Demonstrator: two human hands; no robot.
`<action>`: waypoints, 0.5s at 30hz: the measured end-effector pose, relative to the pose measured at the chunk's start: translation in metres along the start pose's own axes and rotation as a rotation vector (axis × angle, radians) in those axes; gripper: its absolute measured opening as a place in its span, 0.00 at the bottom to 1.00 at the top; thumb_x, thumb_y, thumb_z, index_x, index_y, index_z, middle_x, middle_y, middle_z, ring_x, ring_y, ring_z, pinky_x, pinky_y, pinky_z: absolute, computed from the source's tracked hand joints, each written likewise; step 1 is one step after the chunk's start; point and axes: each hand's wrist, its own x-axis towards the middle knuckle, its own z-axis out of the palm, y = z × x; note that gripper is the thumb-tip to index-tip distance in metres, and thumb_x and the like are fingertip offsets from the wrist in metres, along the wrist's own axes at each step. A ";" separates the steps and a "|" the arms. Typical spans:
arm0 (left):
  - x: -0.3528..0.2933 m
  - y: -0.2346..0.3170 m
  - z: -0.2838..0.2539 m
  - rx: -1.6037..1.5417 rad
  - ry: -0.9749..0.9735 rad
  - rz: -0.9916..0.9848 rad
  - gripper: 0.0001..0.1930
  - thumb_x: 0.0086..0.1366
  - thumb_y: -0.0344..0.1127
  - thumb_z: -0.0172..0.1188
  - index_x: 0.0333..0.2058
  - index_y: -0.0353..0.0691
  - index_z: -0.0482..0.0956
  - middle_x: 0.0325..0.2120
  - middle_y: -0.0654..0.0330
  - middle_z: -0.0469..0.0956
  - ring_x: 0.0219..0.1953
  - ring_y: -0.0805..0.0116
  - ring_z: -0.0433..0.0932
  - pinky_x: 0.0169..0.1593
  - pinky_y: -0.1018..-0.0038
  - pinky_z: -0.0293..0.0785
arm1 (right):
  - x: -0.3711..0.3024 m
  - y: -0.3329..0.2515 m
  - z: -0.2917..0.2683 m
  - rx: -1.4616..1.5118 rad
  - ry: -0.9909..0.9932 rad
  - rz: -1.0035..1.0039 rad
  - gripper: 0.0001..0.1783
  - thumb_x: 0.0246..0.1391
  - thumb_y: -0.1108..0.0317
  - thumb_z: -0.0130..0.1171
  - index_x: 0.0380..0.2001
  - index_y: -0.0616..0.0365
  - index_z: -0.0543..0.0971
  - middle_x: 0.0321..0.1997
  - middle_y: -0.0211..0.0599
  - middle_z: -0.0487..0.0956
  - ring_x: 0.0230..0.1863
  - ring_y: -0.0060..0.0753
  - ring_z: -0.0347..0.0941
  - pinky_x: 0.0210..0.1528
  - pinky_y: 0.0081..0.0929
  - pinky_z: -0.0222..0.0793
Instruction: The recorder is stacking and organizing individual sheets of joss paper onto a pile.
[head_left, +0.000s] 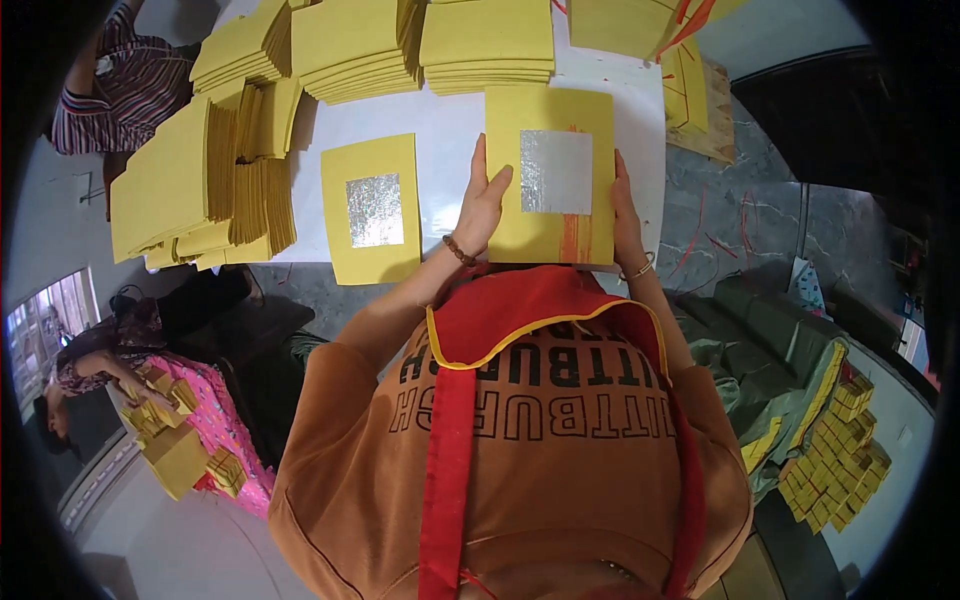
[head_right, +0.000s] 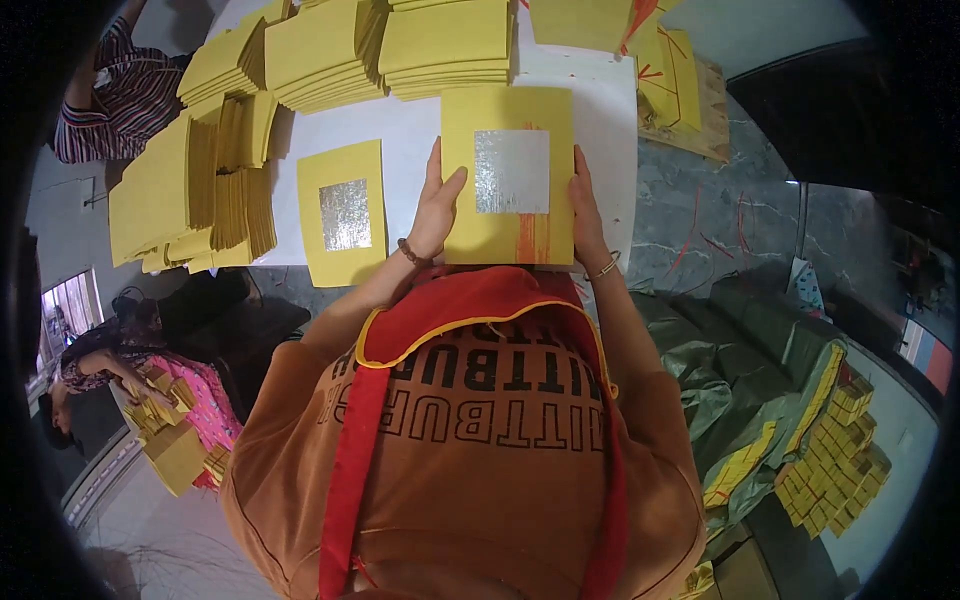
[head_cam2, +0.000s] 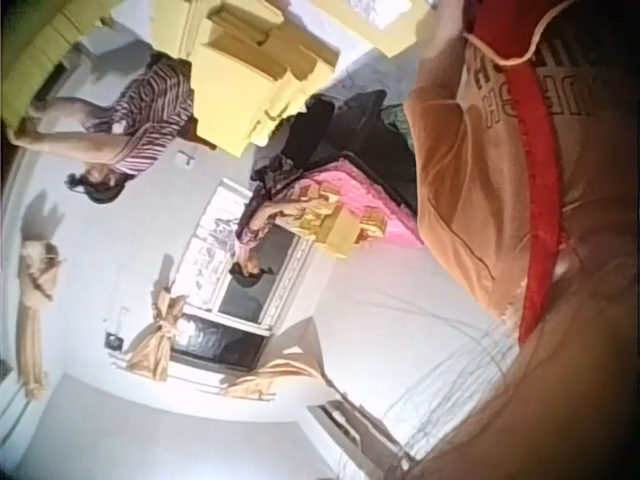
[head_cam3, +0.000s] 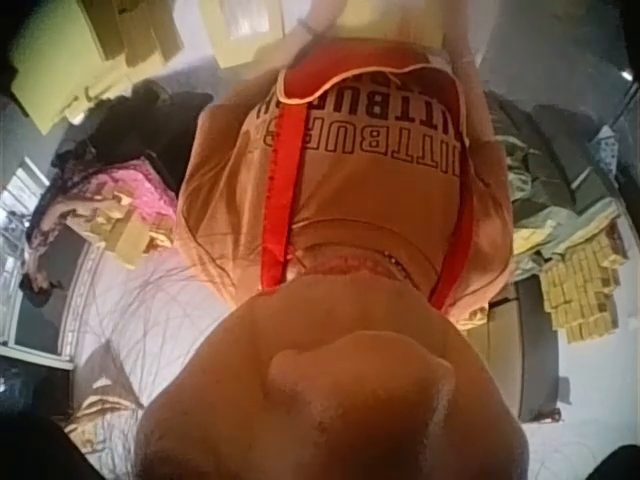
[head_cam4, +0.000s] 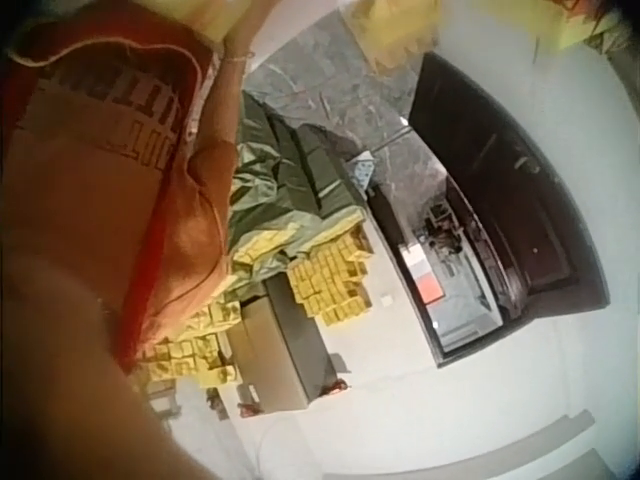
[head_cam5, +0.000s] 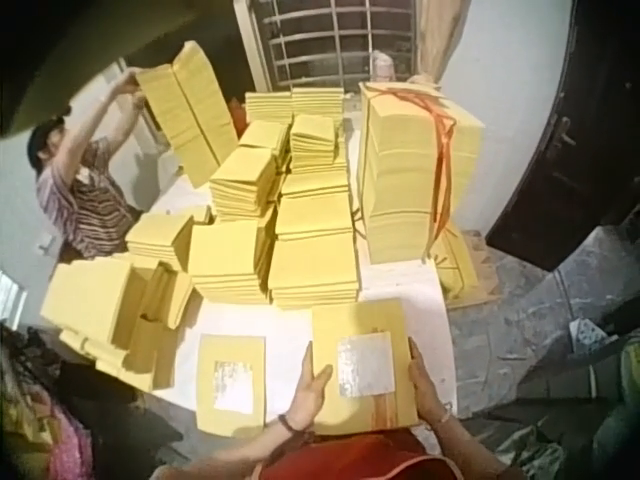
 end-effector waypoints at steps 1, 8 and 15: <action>0.000 0.000 0.000 -0.016 0.011 -0.017 0.35 0.64 0.38 0.46 0.61 0.31 0.37 0.62 0.48 0.45 0.64 0.62 0.45 0.63 0.75 0.41 | 0.001 0.002 -0.003 0.002 0.004 0.000 0.34 0.63 0.53 0.33 0.63 0.62 0.42 0.68 0.41 0.44 0.67 0.33 0.40 0.66 0.28 0.38; -0.017 0.026 -0.020 0.943 -0.059 0.659 0.27 0.55 0.38 0.57 0.53 0.37 0.63 0.53 0.48 0.62 0.56 0.54 0.59 0.57 0.64 0.54 | -0.014 -0.040 -0.024 -0.749 -0.126 -0.386 0.23 0.59 0.59 0.37 0.55 0.57 0.66 0.63 0.38 0.58 0.68 0.40 0.43 0.66 0.33 0.36; -0.031 0.045 -0.019 1.276 -0.572 0.904 0.22 0.48 0.44 0.60 0.42 0.43 0.72 0.42 0.62 0.69 0.44 0.67 0.66 0.45 0.71 0.62 | -0.009 -0.028 -0.024 -0.896 -0.354 -0.378 0.15 0.58 0.63 0.42 0.42 0.55 0.76 0.56 0.35 0.69 0.63 0.42 0.54 0.63 0.34 0.45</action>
